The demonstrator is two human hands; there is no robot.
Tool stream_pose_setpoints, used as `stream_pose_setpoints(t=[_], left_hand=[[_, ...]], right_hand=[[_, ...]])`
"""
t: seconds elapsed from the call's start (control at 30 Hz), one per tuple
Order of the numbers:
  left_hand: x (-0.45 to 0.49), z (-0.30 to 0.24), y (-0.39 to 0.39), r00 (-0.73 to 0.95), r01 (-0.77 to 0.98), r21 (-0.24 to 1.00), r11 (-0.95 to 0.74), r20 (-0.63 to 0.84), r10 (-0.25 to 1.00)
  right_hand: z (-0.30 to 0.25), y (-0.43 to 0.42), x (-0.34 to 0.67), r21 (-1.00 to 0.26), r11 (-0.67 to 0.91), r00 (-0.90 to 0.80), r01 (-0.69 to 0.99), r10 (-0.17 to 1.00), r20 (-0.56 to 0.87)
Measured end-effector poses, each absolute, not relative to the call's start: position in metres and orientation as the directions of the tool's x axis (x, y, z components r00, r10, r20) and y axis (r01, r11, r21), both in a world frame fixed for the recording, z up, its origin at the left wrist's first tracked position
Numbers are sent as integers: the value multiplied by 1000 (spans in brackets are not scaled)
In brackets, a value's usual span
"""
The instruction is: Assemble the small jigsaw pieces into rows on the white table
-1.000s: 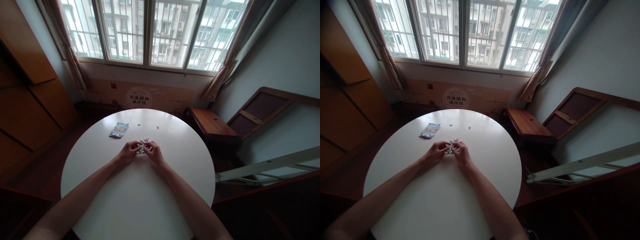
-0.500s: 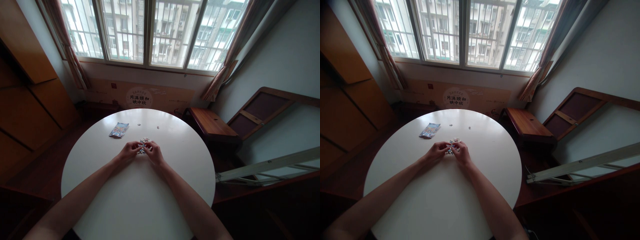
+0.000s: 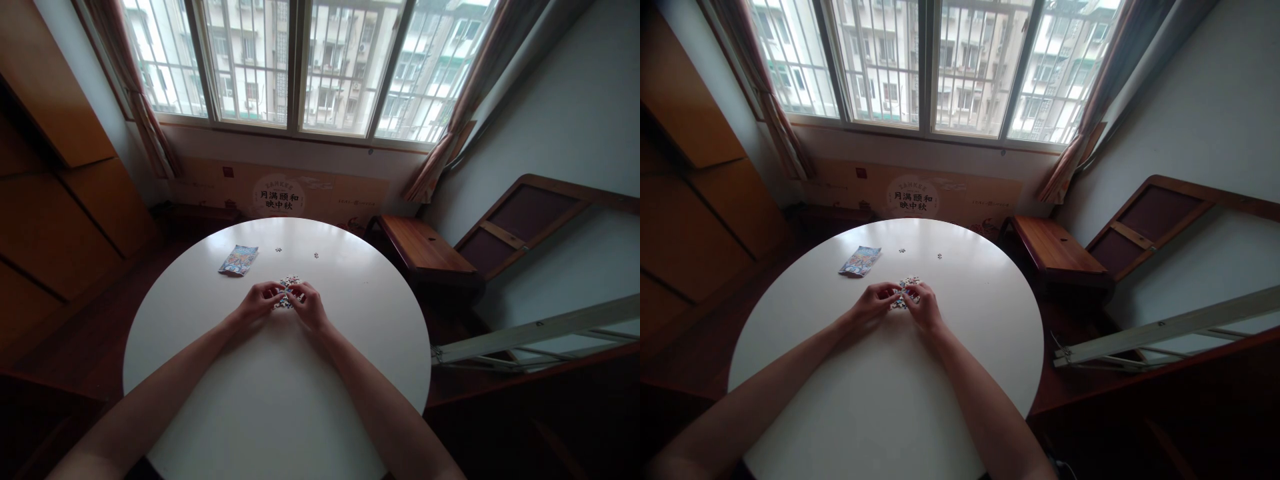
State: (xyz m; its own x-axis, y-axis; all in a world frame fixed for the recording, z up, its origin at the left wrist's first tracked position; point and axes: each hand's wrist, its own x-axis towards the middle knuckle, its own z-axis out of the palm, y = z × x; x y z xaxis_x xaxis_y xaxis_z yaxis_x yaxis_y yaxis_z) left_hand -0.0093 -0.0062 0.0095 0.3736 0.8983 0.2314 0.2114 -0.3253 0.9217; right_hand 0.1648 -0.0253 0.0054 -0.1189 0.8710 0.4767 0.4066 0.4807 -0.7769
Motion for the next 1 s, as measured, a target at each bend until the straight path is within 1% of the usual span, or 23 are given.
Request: stream_pose_setpoints(t=[0.13,0.2,0.33,0.4,0.5,0.6,0.7,0.9,1.0], left_hand=[[-10,6,-4,322,191,928,-319,248,914],[-11,5,-2,248,202,926,-320,267,931],[-12,6,-2,100,292,891,-348,334,937],[-12,6,-2,98,332,867,-372,360,928],[-11,4,-4,163,367,836,-407,373,913],[-9,3,-6,226,360,832,-423,362,905],[-8,3,-6,249,359,826,-434,363,898],[-19,10,4,165,483,716,-504,491,855],[-28,15,14,91,527,707,-472,505,858]], right_hand=[[4,-24,165,-773,486,-111,406,866,487],[3,-23,165,-773,493,-105,399,862,495],[1,-21,165,-773,500,-105,390,858,503],[1,-22,164,-770,507,-108,387,854,508],[2,-23,164,-756,528,-116,387,841,528],[2,-26,164,-740,553,-144,384,827,544],[3,-27,164,-733,567,-170,376,820,547],[2,-25,164,-741,549,-112,386,825,554],[1,-25,163,-750,540,-98,381,831,548]])
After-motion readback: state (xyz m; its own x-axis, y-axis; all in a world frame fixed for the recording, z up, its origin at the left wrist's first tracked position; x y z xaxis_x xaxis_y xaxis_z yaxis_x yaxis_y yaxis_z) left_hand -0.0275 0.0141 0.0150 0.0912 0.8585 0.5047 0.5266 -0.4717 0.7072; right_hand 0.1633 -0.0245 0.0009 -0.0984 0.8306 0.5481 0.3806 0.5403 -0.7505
